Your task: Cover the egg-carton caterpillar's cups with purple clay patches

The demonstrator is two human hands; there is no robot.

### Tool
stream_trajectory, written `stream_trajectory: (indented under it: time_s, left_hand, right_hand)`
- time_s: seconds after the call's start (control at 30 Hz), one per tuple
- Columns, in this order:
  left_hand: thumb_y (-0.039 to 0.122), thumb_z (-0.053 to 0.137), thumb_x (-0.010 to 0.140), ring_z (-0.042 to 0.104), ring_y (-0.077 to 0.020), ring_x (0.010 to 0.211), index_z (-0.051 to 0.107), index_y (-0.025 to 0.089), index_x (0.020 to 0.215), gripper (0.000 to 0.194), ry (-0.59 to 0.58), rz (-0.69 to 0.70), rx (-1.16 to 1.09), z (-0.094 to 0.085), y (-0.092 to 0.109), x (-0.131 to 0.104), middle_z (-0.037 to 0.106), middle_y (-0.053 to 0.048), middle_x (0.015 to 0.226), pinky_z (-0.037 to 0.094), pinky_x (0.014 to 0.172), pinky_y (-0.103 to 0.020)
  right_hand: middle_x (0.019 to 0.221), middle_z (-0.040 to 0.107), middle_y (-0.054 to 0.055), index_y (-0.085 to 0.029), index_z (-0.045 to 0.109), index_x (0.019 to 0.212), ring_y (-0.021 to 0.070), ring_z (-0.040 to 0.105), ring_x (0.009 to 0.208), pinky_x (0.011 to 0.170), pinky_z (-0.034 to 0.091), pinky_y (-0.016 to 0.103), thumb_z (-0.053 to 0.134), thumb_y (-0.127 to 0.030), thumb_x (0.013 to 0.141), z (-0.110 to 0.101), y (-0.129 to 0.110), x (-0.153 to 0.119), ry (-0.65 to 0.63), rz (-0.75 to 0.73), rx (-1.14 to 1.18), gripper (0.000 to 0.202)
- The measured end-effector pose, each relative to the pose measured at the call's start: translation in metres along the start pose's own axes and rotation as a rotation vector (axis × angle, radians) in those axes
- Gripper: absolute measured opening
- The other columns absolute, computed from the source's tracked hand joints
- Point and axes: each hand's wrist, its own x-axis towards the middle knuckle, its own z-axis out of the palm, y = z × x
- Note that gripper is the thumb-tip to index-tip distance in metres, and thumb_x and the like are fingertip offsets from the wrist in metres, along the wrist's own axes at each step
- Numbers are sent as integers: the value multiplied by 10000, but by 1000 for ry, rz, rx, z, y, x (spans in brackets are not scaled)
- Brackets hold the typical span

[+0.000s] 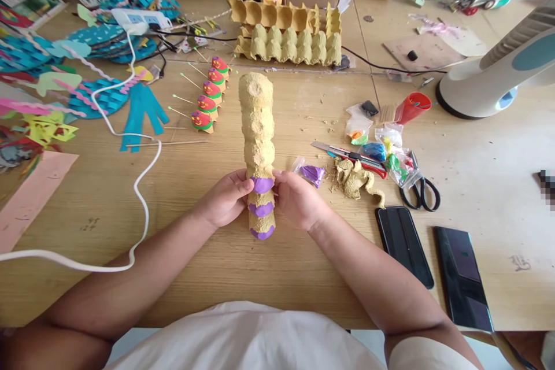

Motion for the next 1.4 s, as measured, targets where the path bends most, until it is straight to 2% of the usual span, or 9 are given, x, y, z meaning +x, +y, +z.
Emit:
stream_trajectory:
  time_s: [0.23, 0.5, 0.67, 0.83, 1.03, 1.17, 1.27, 1.33, 1.4]
  left_hand:
    - [460, 921, 715, 623, -146, 692, 771, 148, 882, 385, -1, 8, -22, -3, -1, 1, 704, -39, 779, 486, 650, -267]
    - [541, 880, 740, 634, -167, 667, 732, 149, 907, 451, -44, -35, -35, -6, -1, -1, 686, -44, 781, 488, 612, -293]
    - [516, 913, 705, 633, -154, 682, 728, 142, 902, 461, -23, -39, -65, -6, -2, 0, 694, -45, 803, 497, 630, -277]
    - [675, 783, 779, 664, -205, 688, 757, 135, 966, 572, -83, -44, -103, -5, -3, 2, 720, -77, 781, 536, 654, -324]
    - [506, 804, 832, 681, -200, 747, 769, 151, 926, 368, -76, -51, -133, -4, -1, 1, 746, -76, 848, 551, 704, -313]
    - [496, 833, 808, 692, -204, 794, 770, 169, 945, 360, -65, -30, -181, -2, -1, 2, 757, -74, 900, 554, 732, -314]
    - [521, 847, 787, 687, -201, 785, 769, 165, 991, 417, -48, -6, -182, -2, -1, 2, 751, -73, 901, 547, 711, -309]
    - [524, 836, 800, 664, -177, 722, 766, 174, 995, 407, -27, -8, -188, -3, -1, 2, 736, -52, 853, 538, 668, -296]
    - [506, 836, 808, 651, -158, 689, 764, 186, 959, 361, 1, -10, -196, -4, -1, 2, 729, -35, 828, 534, 644, -284]
  right_hand:
    - [828, 683, 19, -205, 700, 848, 186, 596, 795, 772, 467, 316, 857, -383, 757, -1, 2, -1, 22, -35, 8, 254]
    - [872, 703, 29, -206, 737, 921, 198, 617, 829, 793, 490, 329, 831, -521, 791, -3, 0, 0, -37, -14, 27, 353]
    - [806, 687, 13, -180, 726, 827, 161, 598, 748, 740, 466, 297, 881, -412, 752, -7, 1, 1, 10, -22, 13, 289]
    - [795, 687, 13, -186, 718, 792, 169, 605, 755, 741, 474, 301, 908, -437, 720, -9, 1, 2, 42, -9, 23, 323]
    - [795, 682, 13, -200, 712, 785, 169, 600, 741, 722, 475, 310, 896, -471, 738, -8, -3, 1, 38, -43, -40, 331]
    - [810, 683, 17, -210, 713, 823, 176, 609, 775, 765, 495, 324, 836, -584, 778, -8, -3, 4, 69, -146, -168, 396]
    - [826, 665, 30, -216, 715, 895, 195, 614, 816, 798, 505, 352, 663, -702, 877, -10, -2, 5, 214, -273, -369, 489]
    - [847, 642, 33, -223, 718, 952, 196, 599, 830, 807, 499, 362, 593, -651, 950, -11, -2, 3, 367, -453, -612, 446]
    - [912, 627, 46, -233, 722, 1021, 207, 585, 873, 831, 494, 382, 611, -534, 982, -11, -4, 0, 434, -711, -928, 323]
